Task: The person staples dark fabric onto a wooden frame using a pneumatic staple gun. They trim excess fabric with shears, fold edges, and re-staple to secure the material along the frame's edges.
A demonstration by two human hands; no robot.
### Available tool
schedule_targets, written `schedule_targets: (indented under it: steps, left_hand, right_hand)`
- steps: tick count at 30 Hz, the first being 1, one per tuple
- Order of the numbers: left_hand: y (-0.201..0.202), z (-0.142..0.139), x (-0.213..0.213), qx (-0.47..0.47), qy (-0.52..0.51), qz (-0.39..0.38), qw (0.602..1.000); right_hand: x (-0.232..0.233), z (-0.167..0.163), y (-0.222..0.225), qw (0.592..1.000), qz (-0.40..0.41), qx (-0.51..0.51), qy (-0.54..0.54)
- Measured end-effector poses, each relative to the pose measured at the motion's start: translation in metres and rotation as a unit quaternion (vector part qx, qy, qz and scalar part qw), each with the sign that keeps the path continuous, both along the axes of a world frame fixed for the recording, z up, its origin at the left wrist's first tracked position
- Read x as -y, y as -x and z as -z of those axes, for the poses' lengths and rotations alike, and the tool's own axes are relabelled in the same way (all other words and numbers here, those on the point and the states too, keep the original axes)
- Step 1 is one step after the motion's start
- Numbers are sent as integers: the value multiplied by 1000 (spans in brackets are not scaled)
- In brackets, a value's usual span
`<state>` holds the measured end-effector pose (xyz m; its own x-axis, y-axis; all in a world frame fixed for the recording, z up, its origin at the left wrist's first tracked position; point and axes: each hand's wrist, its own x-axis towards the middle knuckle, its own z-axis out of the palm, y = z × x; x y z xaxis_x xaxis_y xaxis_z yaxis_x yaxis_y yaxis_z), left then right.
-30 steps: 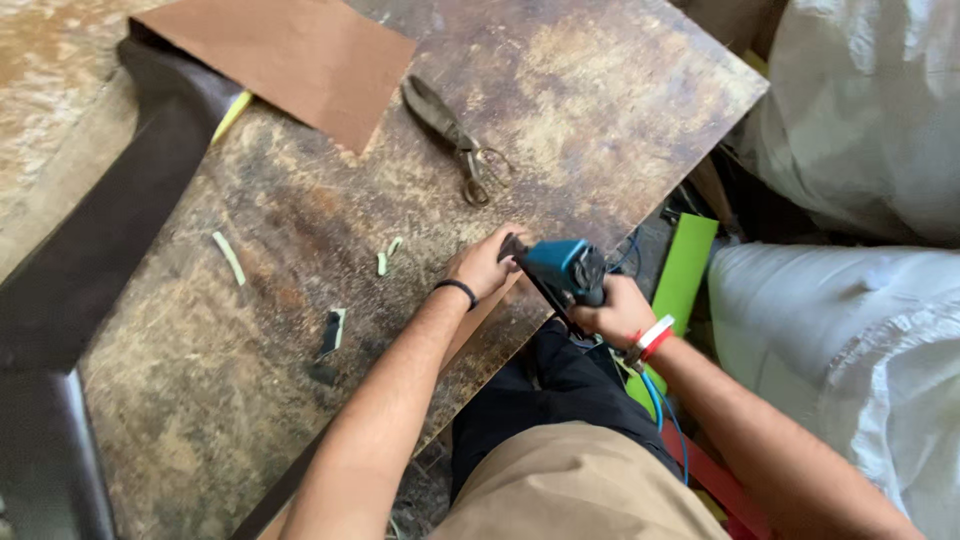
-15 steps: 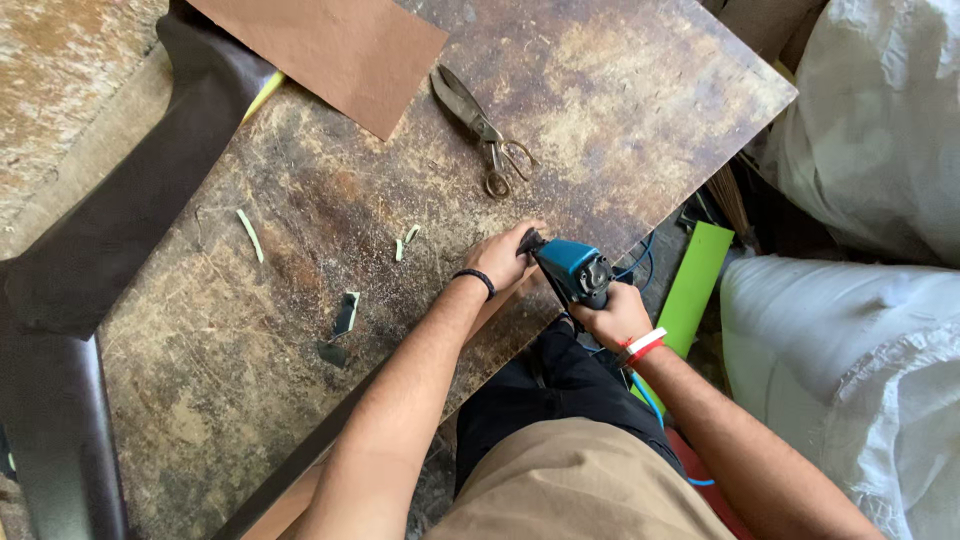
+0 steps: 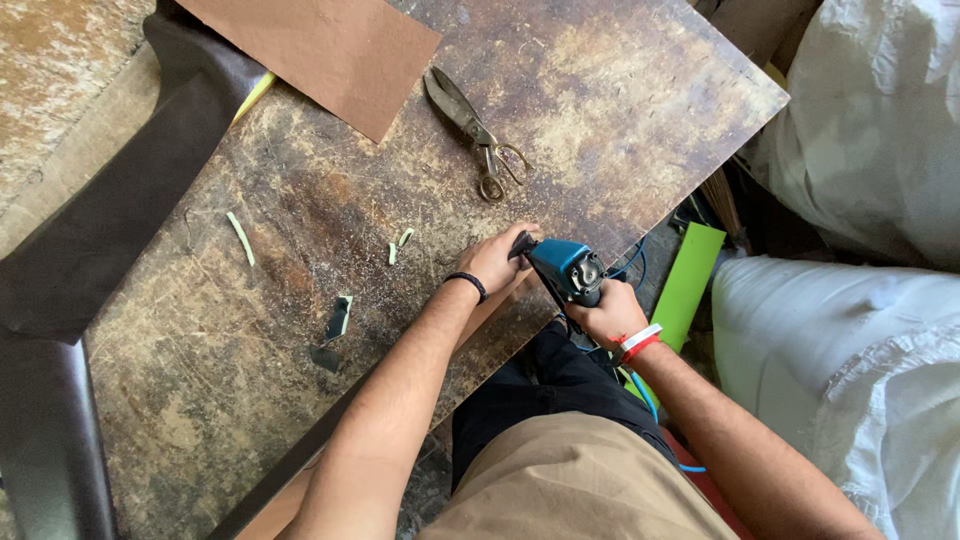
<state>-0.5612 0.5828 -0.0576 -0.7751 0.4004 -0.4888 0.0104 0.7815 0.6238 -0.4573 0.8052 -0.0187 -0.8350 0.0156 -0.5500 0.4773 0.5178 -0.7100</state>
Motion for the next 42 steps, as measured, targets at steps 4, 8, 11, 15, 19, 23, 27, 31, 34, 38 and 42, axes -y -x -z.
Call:
schedule_targets:
  steps: [4, 8, 11, 15, 19, 23, 27, 31, 34, 38, 42]
  left_hand:
    - [1, -6, 1, -2, -8, -5, 1000]
    - [5, -17, 5, 50, 24, -41, 998]
    - [11, -20, 13, 39, 100, -94, 990]
    - [15, -7, 25, -20, 43, -146, 988]
    - [21, 8, 18, -10, -44, -125, 991]
    - [40, 4, -7, -9, -67, -150, 986]
    - [47, -5, -24, -49, -67, -242, 967]
    - [15, -8, 8, -120, -42, -223, 967]
    - [-21, -6, 54, -170, 28, -231, 958]
    - [-52, -11, 101, -103, 56, -333, 936]
    - [-11, -16, 82, -46, 39, -397, 916]
  right_hand:
    - [-16, -9, 18, 999, 34, 35, 2]
    - [-50, -13, 72, 984, -39, -23, -170]
    - [-66, -4, 119, 960, -74, -45, -266]
    - [-74, 15, 150, 919, -114, -222, -305]
    - [-70, 26, 130, 886, -79, -385, -247]
    - [-30, 33, 93, 992, -17, -126, -20]
    - [4, 37, 84, 983, 62, 21, 174]
    - [12, 38, 122, 974, 150, 30, 167]
    - [11, 36, 158, 966, 211, 30, 147]
    - [2, 33, 168, 963, 213, 26, 165]
    - [0, 38, 135, 957, 203, 12, 208]
